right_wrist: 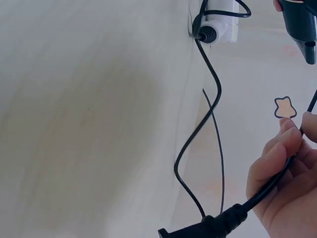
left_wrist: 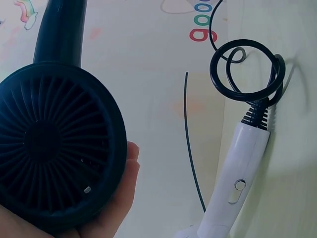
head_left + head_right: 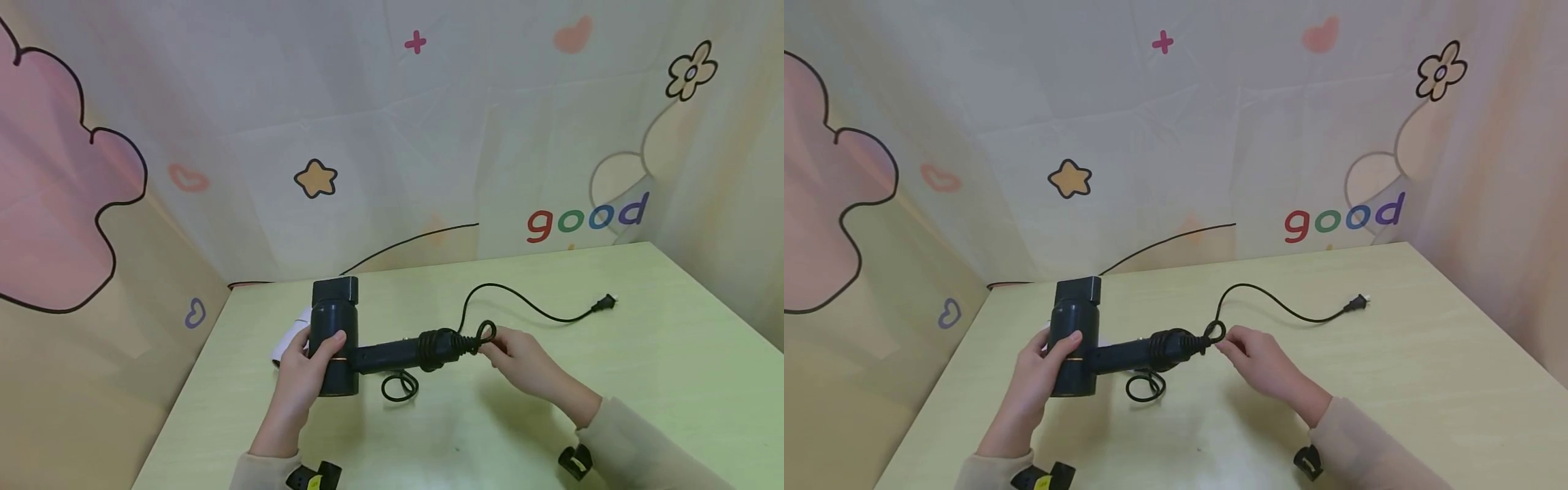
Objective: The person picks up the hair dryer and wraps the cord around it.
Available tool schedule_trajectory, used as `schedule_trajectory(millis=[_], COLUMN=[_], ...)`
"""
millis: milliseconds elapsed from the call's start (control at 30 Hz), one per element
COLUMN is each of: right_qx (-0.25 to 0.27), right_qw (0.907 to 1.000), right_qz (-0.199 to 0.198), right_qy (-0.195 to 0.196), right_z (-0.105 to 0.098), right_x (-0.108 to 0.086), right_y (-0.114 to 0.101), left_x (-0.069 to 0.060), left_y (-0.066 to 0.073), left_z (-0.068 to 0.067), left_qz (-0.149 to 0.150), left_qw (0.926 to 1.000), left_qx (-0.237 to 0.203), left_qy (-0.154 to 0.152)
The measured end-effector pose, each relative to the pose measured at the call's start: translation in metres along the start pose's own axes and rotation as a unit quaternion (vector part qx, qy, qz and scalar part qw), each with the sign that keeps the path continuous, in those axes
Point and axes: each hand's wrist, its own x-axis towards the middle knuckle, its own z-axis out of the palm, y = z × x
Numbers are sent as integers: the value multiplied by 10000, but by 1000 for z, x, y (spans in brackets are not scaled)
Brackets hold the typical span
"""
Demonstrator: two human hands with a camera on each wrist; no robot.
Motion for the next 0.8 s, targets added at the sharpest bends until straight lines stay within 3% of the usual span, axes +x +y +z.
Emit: schedule_trajectory(millis=[233, 433, 800], right_qx=[-174, -288, -446], right_qw=[9997, 9989, 9964], right_qz=[-39, -306, -614], right_qy=[165, 200, 385], right_z=[-6, -8, -19], right_x=[4, 8, 12], right_y=[-5, -8, -25], left_x=[1, 2, 1], left_y=[-3, -4, -7], left_z=[1, 4, 5], left_qz=[89, 227, 522], left_qw=[9994, 9979, 9964], left_qx=[168, 286, 284], left_qy=[-294, -536, -598])
